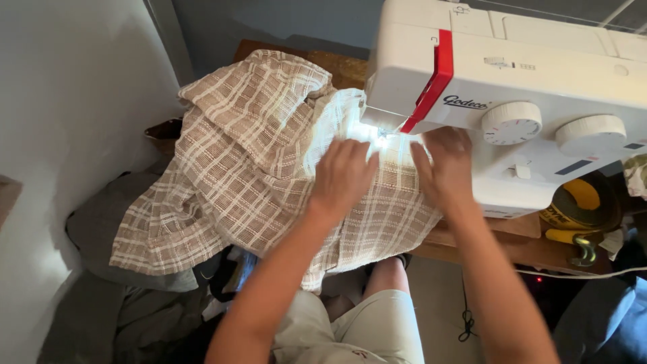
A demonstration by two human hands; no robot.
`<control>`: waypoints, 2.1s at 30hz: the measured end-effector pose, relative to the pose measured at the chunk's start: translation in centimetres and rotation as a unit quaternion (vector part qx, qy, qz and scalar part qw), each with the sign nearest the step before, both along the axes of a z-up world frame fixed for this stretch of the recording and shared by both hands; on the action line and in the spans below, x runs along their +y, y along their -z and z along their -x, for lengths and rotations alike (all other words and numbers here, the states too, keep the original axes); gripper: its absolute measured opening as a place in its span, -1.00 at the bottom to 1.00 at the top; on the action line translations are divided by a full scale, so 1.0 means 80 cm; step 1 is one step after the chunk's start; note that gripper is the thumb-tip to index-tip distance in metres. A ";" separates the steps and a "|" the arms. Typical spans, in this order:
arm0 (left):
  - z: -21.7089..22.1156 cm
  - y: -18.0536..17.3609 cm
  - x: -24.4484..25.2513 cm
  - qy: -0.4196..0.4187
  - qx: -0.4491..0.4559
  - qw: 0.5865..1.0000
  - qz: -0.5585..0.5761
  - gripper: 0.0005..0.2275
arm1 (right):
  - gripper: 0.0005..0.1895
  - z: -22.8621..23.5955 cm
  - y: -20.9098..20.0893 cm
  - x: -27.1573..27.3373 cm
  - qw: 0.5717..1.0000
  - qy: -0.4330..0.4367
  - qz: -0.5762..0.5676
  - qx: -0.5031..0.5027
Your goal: Sewing a large piece of checkered fabric using a sewing machine
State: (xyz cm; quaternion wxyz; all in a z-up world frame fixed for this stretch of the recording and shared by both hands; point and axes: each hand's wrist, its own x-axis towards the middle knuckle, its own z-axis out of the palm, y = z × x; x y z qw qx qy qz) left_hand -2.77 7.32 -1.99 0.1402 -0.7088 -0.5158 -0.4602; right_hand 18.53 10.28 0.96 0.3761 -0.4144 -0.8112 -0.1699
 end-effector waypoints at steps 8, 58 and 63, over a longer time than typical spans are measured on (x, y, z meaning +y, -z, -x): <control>-0.044 0.071 -0.109 -0.050 -0.182 0.981 0.047 -0.43 | -0.74 0.005 0.115 -0.196 0.923 0.072 0.061 0.374; -0.043 0.035 -0.115 0.109 -0.578 0.747 0.311 -0.83 | -0.88 -0.051 0.129 -0.162 0.592 -0.065 0.383 0.706; -0.046 0.023 -0.118 0.121 -0.559 0.768 0.290 -0.80 | -0.85 -0.041 0.107 -0.173 0.631 -0.053 0.382 0.674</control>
